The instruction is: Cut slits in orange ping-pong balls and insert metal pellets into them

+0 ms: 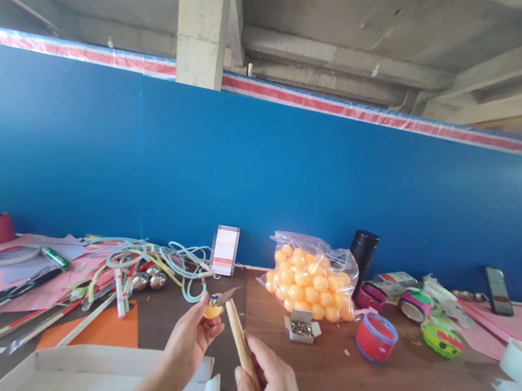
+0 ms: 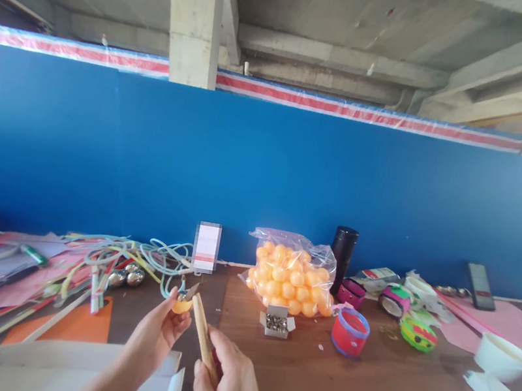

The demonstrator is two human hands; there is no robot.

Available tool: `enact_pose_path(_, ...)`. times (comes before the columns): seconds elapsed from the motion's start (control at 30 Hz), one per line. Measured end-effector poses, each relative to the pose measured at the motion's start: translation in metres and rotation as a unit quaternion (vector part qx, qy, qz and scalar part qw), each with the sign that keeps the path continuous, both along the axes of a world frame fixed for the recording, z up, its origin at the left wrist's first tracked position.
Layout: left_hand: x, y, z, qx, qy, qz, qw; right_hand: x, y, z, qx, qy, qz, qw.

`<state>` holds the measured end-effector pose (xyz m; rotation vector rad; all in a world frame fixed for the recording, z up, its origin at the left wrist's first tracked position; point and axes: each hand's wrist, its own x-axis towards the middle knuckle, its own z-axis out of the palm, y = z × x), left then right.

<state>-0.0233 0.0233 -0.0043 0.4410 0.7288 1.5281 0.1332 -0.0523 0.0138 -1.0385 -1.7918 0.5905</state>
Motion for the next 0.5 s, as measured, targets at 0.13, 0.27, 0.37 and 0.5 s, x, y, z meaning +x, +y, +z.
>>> enact_pose_path(0.13, -0.001, 0.0003, -0.0003, 0.002, -0.003, -0.002, 1.0, 0.0003, -0.0001, 0.0017, -0.01, 0.005, -0.004, 1.0)
enact_pose_path(0.27, -0.0001, -0.0004, 0.0001, 0.005, 0.012, -0.004, 1.0, 0.0001, 0.0013, 0.0002, 0.001, 0.02, -0.03, 0.999)
enact_pose_path(0.37, 0.0007, 0.0005, -0.0016, 0.006, 0.017, 0.001, 1.0, -0.0002, 0.0022, -0.0022, 0.006, 0.018, -0.034, 0.999)
enact_pose_path(0.5, 0.0007, 0.0015, -0.004, 0.015, 0.025, 0.004, 1.0, -0.0004, 0.0024, -0.0049, 0.006, 0.011, -0.035, 0.999)
